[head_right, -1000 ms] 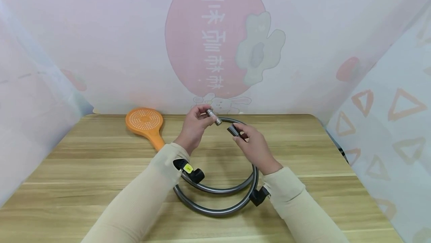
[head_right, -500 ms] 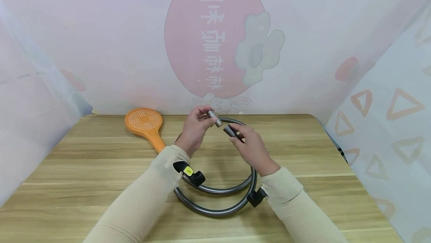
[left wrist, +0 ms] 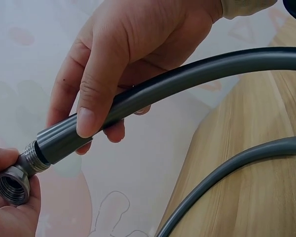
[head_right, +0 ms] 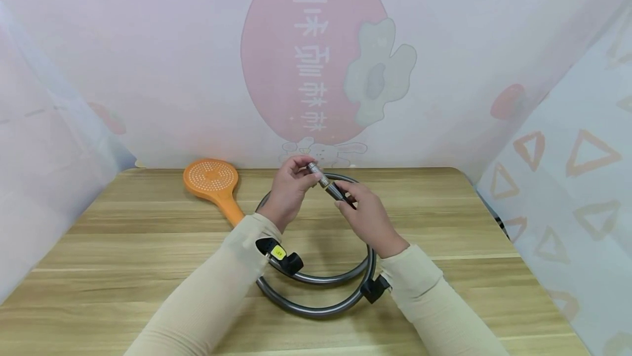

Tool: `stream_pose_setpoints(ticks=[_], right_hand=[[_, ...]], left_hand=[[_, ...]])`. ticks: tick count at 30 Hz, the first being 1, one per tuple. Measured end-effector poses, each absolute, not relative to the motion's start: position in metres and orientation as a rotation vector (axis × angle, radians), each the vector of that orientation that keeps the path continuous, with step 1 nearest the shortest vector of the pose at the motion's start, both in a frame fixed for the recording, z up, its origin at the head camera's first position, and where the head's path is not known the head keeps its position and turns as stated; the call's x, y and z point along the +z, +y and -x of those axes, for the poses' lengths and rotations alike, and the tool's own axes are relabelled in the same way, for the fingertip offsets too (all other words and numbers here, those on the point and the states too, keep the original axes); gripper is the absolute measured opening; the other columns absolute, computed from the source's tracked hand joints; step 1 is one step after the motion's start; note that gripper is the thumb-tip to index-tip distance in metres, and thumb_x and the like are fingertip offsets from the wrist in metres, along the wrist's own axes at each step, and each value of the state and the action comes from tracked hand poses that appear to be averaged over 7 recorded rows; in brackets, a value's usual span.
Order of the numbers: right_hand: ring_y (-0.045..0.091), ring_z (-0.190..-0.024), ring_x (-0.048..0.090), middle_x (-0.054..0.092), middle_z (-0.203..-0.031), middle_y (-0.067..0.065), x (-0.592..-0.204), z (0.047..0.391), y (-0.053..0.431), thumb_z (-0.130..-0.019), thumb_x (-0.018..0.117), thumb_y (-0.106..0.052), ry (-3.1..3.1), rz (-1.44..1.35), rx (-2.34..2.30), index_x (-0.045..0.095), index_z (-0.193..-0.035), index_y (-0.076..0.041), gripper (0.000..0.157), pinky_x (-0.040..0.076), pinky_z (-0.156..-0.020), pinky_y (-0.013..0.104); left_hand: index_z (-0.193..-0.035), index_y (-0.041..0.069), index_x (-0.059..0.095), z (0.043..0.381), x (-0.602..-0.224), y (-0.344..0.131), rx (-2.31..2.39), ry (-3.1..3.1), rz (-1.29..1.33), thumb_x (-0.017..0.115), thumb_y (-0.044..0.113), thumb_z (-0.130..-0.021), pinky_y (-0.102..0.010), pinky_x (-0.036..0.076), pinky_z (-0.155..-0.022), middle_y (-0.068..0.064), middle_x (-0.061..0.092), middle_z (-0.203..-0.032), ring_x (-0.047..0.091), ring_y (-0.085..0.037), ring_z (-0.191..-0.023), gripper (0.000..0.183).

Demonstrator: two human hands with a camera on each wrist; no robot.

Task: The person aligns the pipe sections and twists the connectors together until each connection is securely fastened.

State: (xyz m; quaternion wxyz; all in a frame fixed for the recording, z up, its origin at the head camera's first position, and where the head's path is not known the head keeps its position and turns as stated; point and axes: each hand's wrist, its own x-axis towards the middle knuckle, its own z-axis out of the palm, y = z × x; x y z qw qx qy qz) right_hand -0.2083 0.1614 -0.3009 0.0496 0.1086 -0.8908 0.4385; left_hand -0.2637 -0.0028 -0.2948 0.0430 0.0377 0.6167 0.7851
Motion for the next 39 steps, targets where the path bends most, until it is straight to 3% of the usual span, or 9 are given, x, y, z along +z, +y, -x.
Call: stream_pose_setpoints(ticks=[24,33,39], right_hand=[[0.025,-0.087,0.061,0.062,-0.111,0.017,-0.2995,0.2112,0.1577,-0.092,0.064,-0.007,-2.702,-0.341,1.328,0.055,-0.134,-0.003,0.043,0.048,-0.062,0.031],[0.024,-0.088,0.06,0.061,-0.111,0.016,-0.3012,0.2108,0.1571,-0.092,0.064,-0.007,-2.679,-0.327,1.35,0.056,-0.134,-0.004,0.042,0.049,-0.062,0.031],[0.024,-0.088,0.059,0.061,-0.11,0.015,-0.3005,0.2096,0.1564,-0.092,0.064,-0.008,-2.66,-0.332,1.348,0.057,-0.133,-0.004,0.042,0.048,-0.064,0.03]], left_hand=[[-0.117,-0.003,0.053,0.2628,-0.2983,-0.0018,2.44,1.851,-0.19,0.063,-0.009,-0.087,-0.025,0.047,-0.076,-0.007,0.056,-0.109,0.057,-0.014,-0.094,0.032],[-0.118,-0.001,0.053,0.2603,-0.2977,-0.0021,2.429,1.856,-0.186,0.062,-0.007,-0.089,-0.027,0.047,-0.079,-0.016,0.054,-0.12,0.056,-0.014,-0.094,0.031],[-0.117,-0.002,0.053,0.2575,-0.2959,-0.0011,2.47,1.826,-0.191,0.061,-0.009,-0.088,-0.028,0.047,-0.081,-0.009,0.056,-0.113,0.057,-0.014,-0.093,0.031]])
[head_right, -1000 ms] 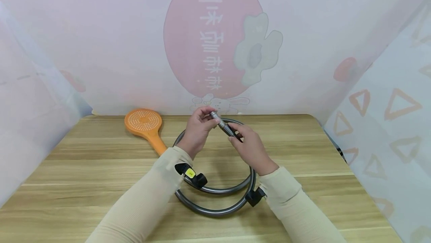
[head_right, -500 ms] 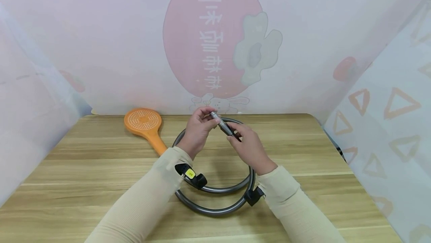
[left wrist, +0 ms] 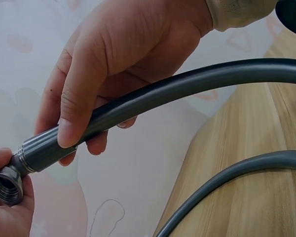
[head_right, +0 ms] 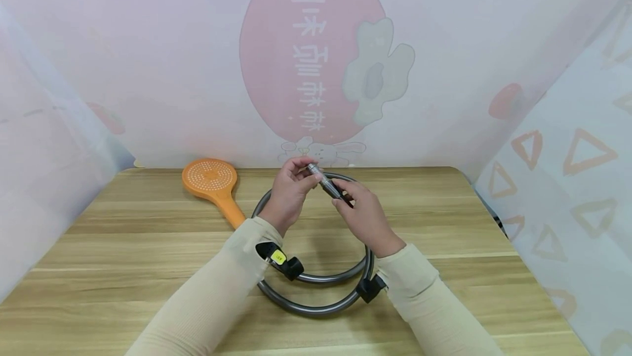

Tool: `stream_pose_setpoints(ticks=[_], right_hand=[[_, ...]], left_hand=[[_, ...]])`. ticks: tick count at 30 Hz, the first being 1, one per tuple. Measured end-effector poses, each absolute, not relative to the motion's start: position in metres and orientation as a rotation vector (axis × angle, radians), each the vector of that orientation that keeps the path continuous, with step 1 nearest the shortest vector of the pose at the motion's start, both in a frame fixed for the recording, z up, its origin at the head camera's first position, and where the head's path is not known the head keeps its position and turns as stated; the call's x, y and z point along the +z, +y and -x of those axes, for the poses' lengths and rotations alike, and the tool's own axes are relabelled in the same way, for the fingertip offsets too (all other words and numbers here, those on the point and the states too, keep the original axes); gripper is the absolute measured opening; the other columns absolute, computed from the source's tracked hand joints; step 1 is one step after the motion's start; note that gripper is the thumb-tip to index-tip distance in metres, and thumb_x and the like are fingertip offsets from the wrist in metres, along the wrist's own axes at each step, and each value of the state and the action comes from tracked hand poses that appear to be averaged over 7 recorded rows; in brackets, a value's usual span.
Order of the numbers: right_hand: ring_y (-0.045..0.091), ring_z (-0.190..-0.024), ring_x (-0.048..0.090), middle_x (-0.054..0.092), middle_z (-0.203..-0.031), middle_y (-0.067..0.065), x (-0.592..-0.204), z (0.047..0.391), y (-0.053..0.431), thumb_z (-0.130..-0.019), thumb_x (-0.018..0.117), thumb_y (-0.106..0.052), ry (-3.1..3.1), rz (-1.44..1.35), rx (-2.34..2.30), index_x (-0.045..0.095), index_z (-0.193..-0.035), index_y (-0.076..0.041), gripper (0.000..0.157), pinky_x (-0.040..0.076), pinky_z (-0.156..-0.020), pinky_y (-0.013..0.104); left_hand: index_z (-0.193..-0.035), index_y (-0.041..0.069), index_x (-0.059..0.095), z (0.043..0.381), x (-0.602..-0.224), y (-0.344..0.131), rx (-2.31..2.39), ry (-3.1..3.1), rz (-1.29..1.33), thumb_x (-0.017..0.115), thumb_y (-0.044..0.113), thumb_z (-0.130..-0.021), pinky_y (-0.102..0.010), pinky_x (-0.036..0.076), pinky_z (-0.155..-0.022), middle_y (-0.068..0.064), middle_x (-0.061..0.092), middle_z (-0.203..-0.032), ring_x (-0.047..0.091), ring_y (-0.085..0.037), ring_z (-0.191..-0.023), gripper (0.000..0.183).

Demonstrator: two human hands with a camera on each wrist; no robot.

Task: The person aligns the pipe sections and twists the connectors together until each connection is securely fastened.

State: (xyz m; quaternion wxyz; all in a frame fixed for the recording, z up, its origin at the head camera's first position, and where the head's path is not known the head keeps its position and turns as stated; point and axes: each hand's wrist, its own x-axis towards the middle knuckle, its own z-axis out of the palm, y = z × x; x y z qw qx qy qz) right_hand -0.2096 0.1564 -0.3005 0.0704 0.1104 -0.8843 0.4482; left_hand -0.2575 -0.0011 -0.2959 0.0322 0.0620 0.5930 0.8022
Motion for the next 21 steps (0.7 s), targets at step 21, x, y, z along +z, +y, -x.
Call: stream_pose_setpoints(ticks=[21], right_hand=[[0.022,-0.084,0.057,0.062,-0.113,0.015,-0.301,0.2095,0.1596,-0.093,0.063,-0.006,-2.636,-0.377,1.364,0.057,-0.133,-0.001,0.041,0.047,-0.064,0.028]], left_hand=[[-0.117,-0.005,0.051,0.2554,-0.2996,0.0001,2.506,1.808,-0.265,0.06,-0.012,-0.088,-0.024,0.05,-0.082,-0.008,0.055,-0.108,0.058,-0.014,-0.093,0.031]])
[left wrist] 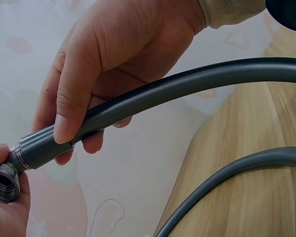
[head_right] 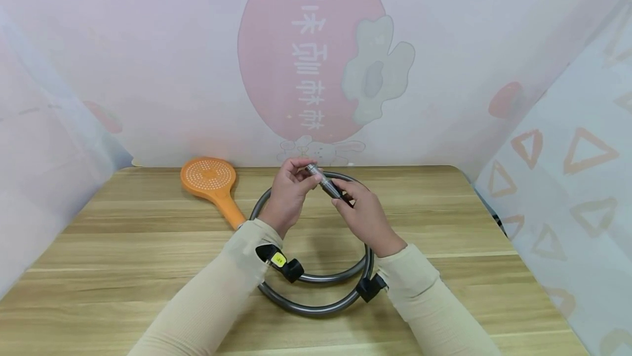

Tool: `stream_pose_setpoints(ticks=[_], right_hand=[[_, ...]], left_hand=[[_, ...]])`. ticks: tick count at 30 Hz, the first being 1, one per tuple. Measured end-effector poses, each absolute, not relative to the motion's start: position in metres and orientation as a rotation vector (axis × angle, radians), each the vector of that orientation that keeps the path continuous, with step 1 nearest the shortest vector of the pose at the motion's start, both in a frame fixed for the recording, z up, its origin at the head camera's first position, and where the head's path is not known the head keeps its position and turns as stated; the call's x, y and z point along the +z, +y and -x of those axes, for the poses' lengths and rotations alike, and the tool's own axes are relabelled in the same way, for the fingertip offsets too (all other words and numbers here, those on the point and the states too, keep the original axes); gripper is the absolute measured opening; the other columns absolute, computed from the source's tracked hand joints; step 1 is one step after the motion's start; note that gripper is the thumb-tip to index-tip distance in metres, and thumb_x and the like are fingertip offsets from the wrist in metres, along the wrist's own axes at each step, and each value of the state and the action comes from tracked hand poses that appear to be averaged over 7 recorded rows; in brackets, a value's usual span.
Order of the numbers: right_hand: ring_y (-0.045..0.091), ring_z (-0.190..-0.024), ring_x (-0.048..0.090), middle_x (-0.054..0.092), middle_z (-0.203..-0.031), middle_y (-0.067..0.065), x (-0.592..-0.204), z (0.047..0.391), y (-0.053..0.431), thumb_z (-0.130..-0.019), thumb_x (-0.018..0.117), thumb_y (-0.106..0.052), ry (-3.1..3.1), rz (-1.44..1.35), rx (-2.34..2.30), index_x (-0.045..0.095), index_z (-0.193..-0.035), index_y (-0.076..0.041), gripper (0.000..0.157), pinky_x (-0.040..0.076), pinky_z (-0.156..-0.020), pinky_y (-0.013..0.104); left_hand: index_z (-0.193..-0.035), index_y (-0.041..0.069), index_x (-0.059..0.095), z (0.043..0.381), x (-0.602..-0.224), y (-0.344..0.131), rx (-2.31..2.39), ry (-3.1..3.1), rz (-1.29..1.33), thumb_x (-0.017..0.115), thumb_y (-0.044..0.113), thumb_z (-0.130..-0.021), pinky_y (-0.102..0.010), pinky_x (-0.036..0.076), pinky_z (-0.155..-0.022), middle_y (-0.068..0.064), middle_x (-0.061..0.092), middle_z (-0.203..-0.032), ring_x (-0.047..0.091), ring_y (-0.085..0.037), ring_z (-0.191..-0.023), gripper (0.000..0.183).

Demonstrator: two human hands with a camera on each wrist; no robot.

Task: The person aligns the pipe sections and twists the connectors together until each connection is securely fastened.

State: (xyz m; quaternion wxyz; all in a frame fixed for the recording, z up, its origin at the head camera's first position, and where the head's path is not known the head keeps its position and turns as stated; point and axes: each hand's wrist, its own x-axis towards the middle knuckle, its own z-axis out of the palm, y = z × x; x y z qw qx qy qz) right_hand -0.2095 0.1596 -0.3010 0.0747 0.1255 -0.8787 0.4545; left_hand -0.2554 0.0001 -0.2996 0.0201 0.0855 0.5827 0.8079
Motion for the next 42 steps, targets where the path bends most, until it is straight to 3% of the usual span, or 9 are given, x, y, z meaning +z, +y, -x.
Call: stream_pose_setpoints(ticks=[19,27,33,39,42], right_hand=[[0.021,-0.079,0.052,0.059,-0.101,0.014,-0.3033,0.2101,0.1608,-0.096,0.057,-0.006,-2.654,-0.459,1.429,0.052,-0.136,-0.001,0.041,0.046,-0.064,0.03],[0.02,-0.077,0.052,0.06,-0.097,0.013,-0.3066,0.2115,0.1611,-0.097,0.058,-0.011,-2.659,-0.442,1.479,0.053,-0.135,-0.001,0.039,0.045,-0.062,0.028],[0.02,-0.078,0.054,0.063,-0.097,0.012,-0.3066,0.2125,0.158,-0.092,0.066,-0.014,-2.699,-0.29,1.487,0.057,-0.128,-0.003,0.039,0.047,-0.063,0.03],[0.019,-0.078,0.056,0.065,-0.095,0.011,-0.3092,0.2135,0.1565,-0.092,0.065,-0.013,-2.685,-0.276,1.455,0.059,-0.124,-0.001,0.034,0.047,-0.062,0.028],[0.02,-0.079,0.055,0.064,-0.097,0.011,-0.31,0.2133,0.156,-0.094,0.064,-0.012,-2.678,-0.288,1.467,0.059,-0.125,-0.001,0.034,0.047,-0.063,0.028]], left_hand=[[-0.117,-0.005,0.051,0.2529,-0.3017,-0.001,2.535,1.795,-0.271,0.061,-0.013,-0.087,-0.023,0.049,-0.081,-0.01,0.057,-0.112,0.059,-0.014,-0.096,0.033],[-0.116,-0.005,0.051,0.2531,-0.3041,-0.0009,2.524,1.805,-0.285,0.06,-0.013,-0.087,-0.023,0.049,-0.078,-0.011,0.057,-0.113,0.056,-0.036,-0.109,0.032],[-0.116,-0.004,0.051,0.2525,-0.3069,0.001,2.532,1.793,-0.274,0.061,-0.014,-0.086,-0.024,0.048,-0.078,-0.01,0.058,-0.112,0.061,-0.018,-0.099,0.032],[-0.115,-0.004,0.05,0.2525,-0.3075,0.0016,2.528,1.793,-0.267,0.061,-0.014,-0.086,-0.023,0.049,-0.078,-0.01,0.059,-0.113,0.059,-0.033,-0.108,0.033],[-0.116,-0.006,0.05,0.2522,-0.3071,0.0011,2.526,1.796,-0.278,0.061,-0.015,-0.086,-0.023,0.048,-0.076,-0.009,0.06,-0.107,0.061,-0.025,-0.1,0.033]])
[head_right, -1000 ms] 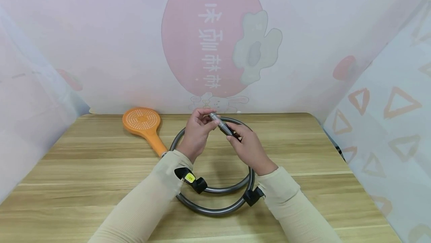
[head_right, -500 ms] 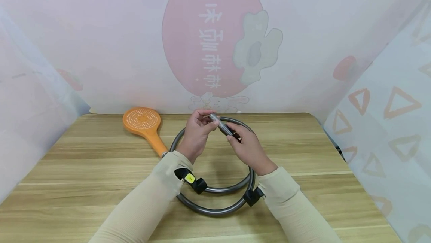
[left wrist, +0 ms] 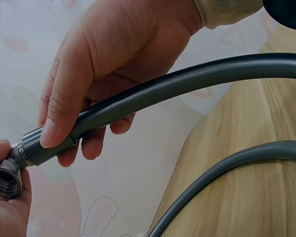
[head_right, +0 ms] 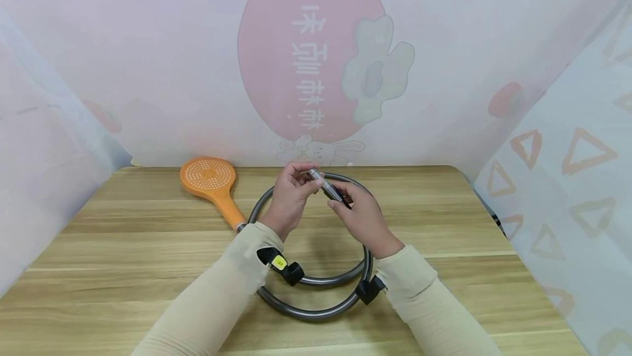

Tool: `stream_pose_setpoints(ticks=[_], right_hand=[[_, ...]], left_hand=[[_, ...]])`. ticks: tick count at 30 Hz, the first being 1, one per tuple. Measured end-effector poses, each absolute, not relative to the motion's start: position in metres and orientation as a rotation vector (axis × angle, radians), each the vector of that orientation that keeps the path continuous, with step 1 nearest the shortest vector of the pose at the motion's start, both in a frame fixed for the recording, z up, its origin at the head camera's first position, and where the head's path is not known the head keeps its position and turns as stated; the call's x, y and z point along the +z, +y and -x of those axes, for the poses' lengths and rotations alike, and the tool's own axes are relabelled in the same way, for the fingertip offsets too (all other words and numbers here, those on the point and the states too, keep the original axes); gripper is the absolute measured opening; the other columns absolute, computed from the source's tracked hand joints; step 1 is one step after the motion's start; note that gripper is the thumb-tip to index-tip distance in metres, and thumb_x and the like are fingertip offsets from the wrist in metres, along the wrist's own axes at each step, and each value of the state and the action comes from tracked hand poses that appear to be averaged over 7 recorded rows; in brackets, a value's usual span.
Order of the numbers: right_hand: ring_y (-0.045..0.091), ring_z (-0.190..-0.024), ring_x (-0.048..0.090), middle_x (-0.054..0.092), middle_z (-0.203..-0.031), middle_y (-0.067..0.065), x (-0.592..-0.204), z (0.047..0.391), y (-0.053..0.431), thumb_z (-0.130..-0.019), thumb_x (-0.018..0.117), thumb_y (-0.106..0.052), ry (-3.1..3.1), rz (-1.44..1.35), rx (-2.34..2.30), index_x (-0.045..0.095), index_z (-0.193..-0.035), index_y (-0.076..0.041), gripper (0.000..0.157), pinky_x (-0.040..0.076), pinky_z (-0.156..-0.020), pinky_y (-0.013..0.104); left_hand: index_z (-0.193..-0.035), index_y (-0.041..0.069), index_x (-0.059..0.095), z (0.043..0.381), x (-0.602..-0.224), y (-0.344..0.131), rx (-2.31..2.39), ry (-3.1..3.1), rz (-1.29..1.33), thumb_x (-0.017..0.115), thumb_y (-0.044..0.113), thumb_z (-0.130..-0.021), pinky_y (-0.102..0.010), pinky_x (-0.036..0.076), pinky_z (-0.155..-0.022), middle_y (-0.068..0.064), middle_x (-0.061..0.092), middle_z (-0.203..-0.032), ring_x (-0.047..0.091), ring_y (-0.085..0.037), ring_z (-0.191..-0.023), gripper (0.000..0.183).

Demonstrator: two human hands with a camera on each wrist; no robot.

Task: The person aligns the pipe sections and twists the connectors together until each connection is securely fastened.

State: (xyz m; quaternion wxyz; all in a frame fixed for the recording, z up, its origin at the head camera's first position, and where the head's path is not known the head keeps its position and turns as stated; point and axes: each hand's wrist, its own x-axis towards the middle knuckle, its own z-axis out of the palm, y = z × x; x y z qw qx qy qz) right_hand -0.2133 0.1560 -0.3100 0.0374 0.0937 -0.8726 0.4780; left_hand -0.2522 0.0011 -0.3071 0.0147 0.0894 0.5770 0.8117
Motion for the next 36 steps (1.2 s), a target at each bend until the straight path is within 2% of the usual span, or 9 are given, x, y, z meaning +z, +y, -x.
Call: stream_pose_setpoints(ticks=[4,11,18,28,36], right_hand=[[0.02,-0.081,0.055,0.064,-0.099,0.011,-0.31,0.213,0.155,-0.095,0.061,-0.012,-2.67,-0.304,1.481,0.058,-0.126,-0.001,0.032,0.047,-0.065,0.028],[0.021,-0.082,0.055,0.063,-0.098,0.011,-0.31,0.213,0.156,-0.098,0.056,-0.013,-2.675,-0.355,1.474,0.058,-0.127,-0.001,0.031,0.048,-0.068,0.032],[0.024,-0.088,0.061,0.063,-0.098,0.012,-0.309,0.212,0.156,-0.1,0.053,-0.012,-2.685,-0.376,1.515,0.056,-0.129,0.001,0.032,0.051,-0.074,0.035],[0.027,-0.09,0.061,0.063,-0.099,0.012,-0.312,0.213,0.159,-0.101,0.05,-0.014,-2.71,-0.388,1.536,0.055,-0.13,0.001,0.033,0.05,-0.074,0.035],[0.031,-0.094,0.062,0.063,-0.106,0.019,-0.315,0.213,0.161,-0.103,0.045,-0.012,-2.741,-0.436,1.56,0.05,-0.133,0.005,0.035,0.051,-0.083,0.045]], left_hand=[[-0.117,-0.006,0.05,0.251,-0.306,0.0,2.516,1.801,-0.285,0.061,-0.015,-0.086,-0.022,0.048,-0.075,-0.006,0.061,-0.103,0.059,-0.01,-0.09,0.034],[-0.116,-0.005,0.052,0.252,-0.304,-0.001,2.491,1.805,-0.296,0.061,-0.012,-0.087,-0.023,0.049,-0.076,-0.008,0.06,-0.102,0.058,-0.012,-0.089,0.031],[-0.115,-0.004,0.052,0.253,-0.306,-0.001,2.474,1.804,-0.303,0.061,-0.011,-0.088,-0.023,0.049,-0.075,-0.008,0.059,-0.103,0.057,-0.011,-0.086,0.029],[-0.115,-0.003,0.052,0.254,-0.311,0.0,2.459,1.827,-0.269,0.062,-0.01,-0.088,-0.023,0.048,-0.077,-0.008,0.058,-0.109,0.056,-0.011,-0.088,0.03],[-0.116,-0.006,0.05,0.254,-0.316,0.001,2.458,1.822,-0.278,0.062,-0.011,-0.087,-0.023,0.047,-0.074,-0.014,0.056,-0.112,0.055,-0.011,-0.086,0.032]])
